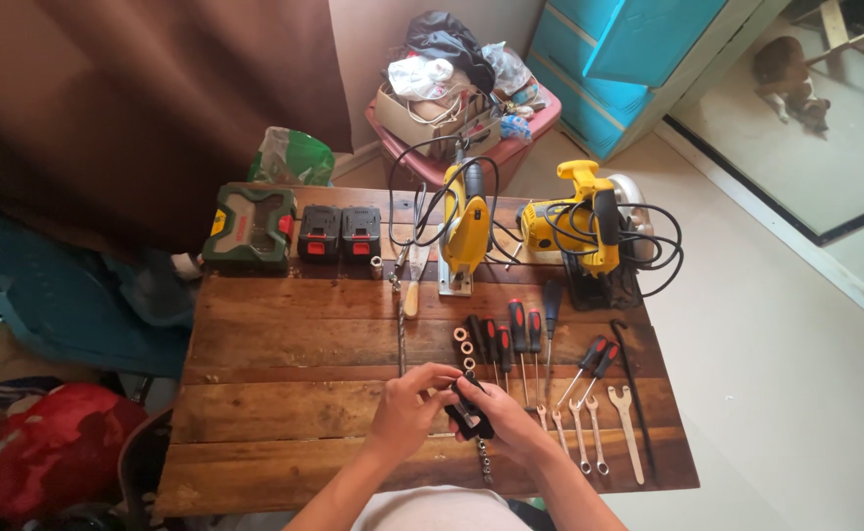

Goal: The person is cleaning and organizing various tools and sockets on a wooden workbench.

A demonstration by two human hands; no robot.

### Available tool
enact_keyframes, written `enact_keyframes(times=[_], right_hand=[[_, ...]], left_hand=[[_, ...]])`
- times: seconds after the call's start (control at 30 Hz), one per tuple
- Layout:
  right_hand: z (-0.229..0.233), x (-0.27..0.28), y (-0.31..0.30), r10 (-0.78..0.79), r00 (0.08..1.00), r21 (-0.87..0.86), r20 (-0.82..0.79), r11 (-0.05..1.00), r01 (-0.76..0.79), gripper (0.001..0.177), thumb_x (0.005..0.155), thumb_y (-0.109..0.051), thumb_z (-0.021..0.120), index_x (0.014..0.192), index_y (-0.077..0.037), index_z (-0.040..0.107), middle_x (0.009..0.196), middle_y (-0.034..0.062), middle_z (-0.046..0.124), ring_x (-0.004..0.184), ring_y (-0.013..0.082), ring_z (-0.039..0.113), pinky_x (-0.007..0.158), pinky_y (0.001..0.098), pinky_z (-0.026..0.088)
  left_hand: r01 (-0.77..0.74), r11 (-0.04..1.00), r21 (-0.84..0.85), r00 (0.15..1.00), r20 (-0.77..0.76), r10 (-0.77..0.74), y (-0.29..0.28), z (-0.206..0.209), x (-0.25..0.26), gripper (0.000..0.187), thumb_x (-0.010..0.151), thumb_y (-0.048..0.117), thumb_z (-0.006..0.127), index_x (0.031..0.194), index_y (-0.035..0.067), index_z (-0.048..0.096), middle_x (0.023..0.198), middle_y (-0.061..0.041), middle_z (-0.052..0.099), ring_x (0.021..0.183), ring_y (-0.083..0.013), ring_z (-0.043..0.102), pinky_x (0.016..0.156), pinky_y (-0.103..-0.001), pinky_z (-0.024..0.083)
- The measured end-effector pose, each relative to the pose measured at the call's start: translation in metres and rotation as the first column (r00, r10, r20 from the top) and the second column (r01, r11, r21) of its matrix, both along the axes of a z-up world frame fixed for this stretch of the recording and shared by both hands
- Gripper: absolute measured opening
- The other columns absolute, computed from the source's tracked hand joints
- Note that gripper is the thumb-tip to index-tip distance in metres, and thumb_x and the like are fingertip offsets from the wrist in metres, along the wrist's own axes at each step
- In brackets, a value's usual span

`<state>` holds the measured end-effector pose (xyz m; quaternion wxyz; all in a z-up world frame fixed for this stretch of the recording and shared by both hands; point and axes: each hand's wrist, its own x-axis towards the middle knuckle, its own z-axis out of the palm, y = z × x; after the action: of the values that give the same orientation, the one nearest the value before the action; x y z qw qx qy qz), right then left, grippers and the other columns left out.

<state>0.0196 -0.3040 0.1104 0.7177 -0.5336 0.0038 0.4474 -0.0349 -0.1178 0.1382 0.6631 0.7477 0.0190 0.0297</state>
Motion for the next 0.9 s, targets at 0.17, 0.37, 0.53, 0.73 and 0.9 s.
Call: enact_keyframes(times=[0.17,0.37,0.53,0.73,0.9], right_hand=[[-0.027,0.001,-0.001,-0.118,0.993,-0.027,0.009,0.993,0.118,0.046,0.098,-0.049,0.06,0.1,-0.004,0.065,0.076,0.0059,0.067,0.064,0.0145,0.065,0.059,0.0287,0.053],[-0.041,-0.007,0.004,-0.336,0.941,-0.075,0.036,0.938,0.338,0.045,0.095,-0.048,0.062,0.099,-0.003,0.067,0.079,0.0036,0.068,0.066,0.0123,0.064,0.059,0.0274,0.051],[-0.041,-0.009,0.003,-0.314,0.948,0.011,0.056,0.949,0.314,0.041,0.095,-0.046,0.064,0.106,-0.006,0.07,0.084,-0.0015,0.066,0.071,0.0071,0.059,0.062,0.0251,0.048],[-0.015,-0.014,0.012,-0.402,0.914,-0.006,0.059,0.915,0.403,0.041,0.094,-0.045,0.063,0.102,-0.005,0.068,0.081,0.0025,0.067,0.069,0.0112,0.062,0.062,0.0274,0.05],[-0.022,-0.019,0.014,-0.471,0.881,-0.123,0.041,0.873,0.472,0.048,0.095,-0.051,0.059,0.1,-0.005,0.068,0.075,0.0057,0.065,0.064,0.0141,0.061,0.06,0.0286,0.051]], left_hand=[[-0.15,0.989,0.011,0.989,0.002,0.15,-0.019,0.0,-0.003,0.026,0.085,0.004,0.074,0.111,0.005,0.072,0.099,-0.011,0.079,0.081,-0.0175,0.075,0.06,-0.031,0.055],[-0.2,0.979,0.049,0.977,0.081,0.195,-0.026,-0.006,-0.007,0.024,0.088,0.009,0.072,0.112,0.003,0.074,0.099,-0.011,0.076,0.079,-0.0218,0.075,0.066,-0.032,0.06],[-0.129,0.976,0.173,0.972,0.216,0.09,-0.032,-0.009,-0.014,0.032,0.093,0.008,0.066,0.124,0.004,0.073,0.116,-0.013,0.072,0.102,-0.0272,0.066,0.078,-0.034,0.057],[0.029,0.981,0.192,0.981,0.184,-0.065,-0.032,0.016,-0.02,0.06,0.085,0.016,0.074,0.139,-0.003,0.056,0.128,-0.015,0.055,0.109,-0.031,0.052,0.087,-0.038,0.051],[0.014,0.969,0.246,0.994,0.103,-0.04,-0.028,0.016,-0.019,0.062,0.08,0.015,0.077,0.137,-0.002,0.058,0.12,-0.015,0.059,0.089,-0.0226,0.065,0.081,-0.034,0.054]])
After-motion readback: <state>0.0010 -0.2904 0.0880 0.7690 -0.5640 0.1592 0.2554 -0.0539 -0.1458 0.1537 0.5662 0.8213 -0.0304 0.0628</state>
